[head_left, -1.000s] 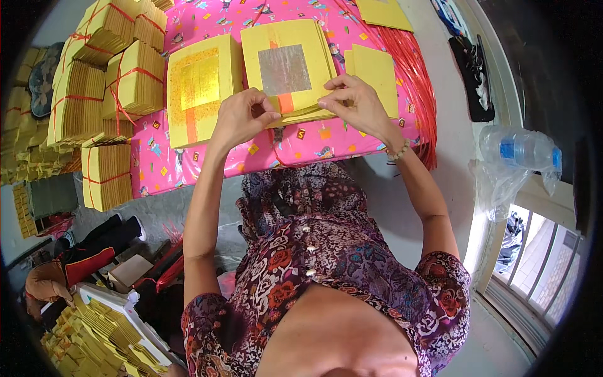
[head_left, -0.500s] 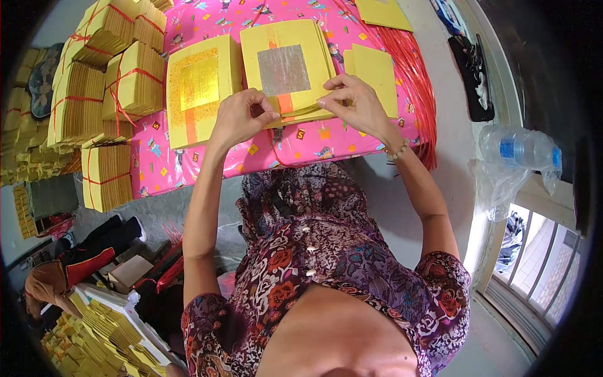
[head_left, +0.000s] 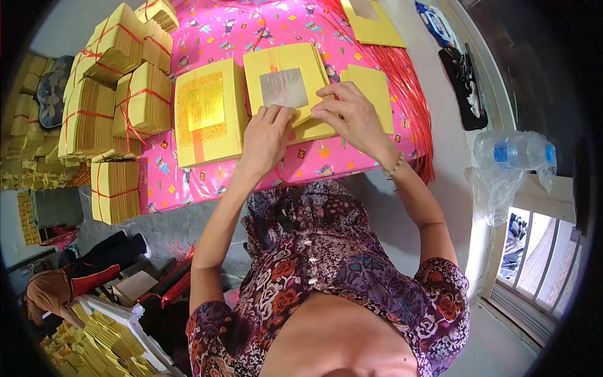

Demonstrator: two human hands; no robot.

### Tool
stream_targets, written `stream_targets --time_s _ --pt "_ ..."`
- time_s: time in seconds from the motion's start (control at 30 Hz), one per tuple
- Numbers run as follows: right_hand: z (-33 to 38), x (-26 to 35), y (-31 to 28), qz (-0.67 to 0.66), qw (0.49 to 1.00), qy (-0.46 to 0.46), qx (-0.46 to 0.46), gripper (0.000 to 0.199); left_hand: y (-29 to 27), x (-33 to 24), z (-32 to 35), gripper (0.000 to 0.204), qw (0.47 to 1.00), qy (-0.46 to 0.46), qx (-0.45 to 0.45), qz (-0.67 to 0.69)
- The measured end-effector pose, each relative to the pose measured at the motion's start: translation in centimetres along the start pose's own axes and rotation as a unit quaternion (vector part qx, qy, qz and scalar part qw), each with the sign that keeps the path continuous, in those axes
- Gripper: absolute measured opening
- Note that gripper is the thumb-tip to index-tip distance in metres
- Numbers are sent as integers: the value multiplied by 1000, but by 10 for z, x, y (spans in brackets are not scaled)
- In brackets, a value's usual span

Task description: Bundling and tying stacks of yellow paper sheets with red string.

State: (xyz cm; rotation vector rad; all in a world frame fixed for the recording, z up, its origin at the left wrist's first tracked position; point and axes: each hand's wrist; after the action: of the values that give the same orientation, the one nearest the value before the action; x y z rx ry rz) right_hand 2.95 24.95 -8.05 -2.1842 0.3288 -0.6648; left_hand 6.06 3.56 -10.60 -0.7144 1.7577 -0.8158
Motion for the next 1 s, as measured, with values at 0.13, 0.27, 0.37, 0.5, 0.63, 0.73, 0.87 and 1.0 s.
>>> stream_targets --time_s 0.13,0.27,0.37,0.5,0.63,0.73,0.87,1.0 --pt "-15 11 -2 -70 992 51 -93 43 -2 9 -2 31 994 -8 -106 -15" --pt "-11 -5 9 -205 961 138 -123 75 -16 4 -2 30 963 -20 -248 104" --pt "-9 -18 21 -316 922 180 -135 100 -20 -2 10 21 945 -49 -240 217" --pt "-7 -38 28 -363 914 87 -159 120 -16 1 24 8 889 -116 -130 425" --pt "-8 -27 26 -454 879 79 -123 125 -6 6 20 20 836 -126 -67 530" --pt "-5 -13 20 -434 892 106 -65 119 3 13 14 23 822 -136 -36 552" --pt "-7 -3 20 -447 883 130 -61 95 11 19 2 21 861 -96 -7 500" --pt "-10 -1 24 -459 876 124 -75 76 18 30 -4 21 899 -66 -11 434"
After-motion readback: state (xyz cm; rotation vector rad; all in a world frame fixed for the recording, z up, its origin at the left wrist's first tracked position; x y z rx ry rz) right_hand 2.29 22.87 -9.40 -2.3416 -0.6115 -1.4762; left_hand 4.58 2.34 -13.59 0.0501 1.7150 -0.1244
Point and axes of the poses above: each hand's wrist, its own z-axis away from the middle knuckle, its own y-axis out of the palm, x = y × z, and after that the axes turned 15 degrees about -y, right-handed
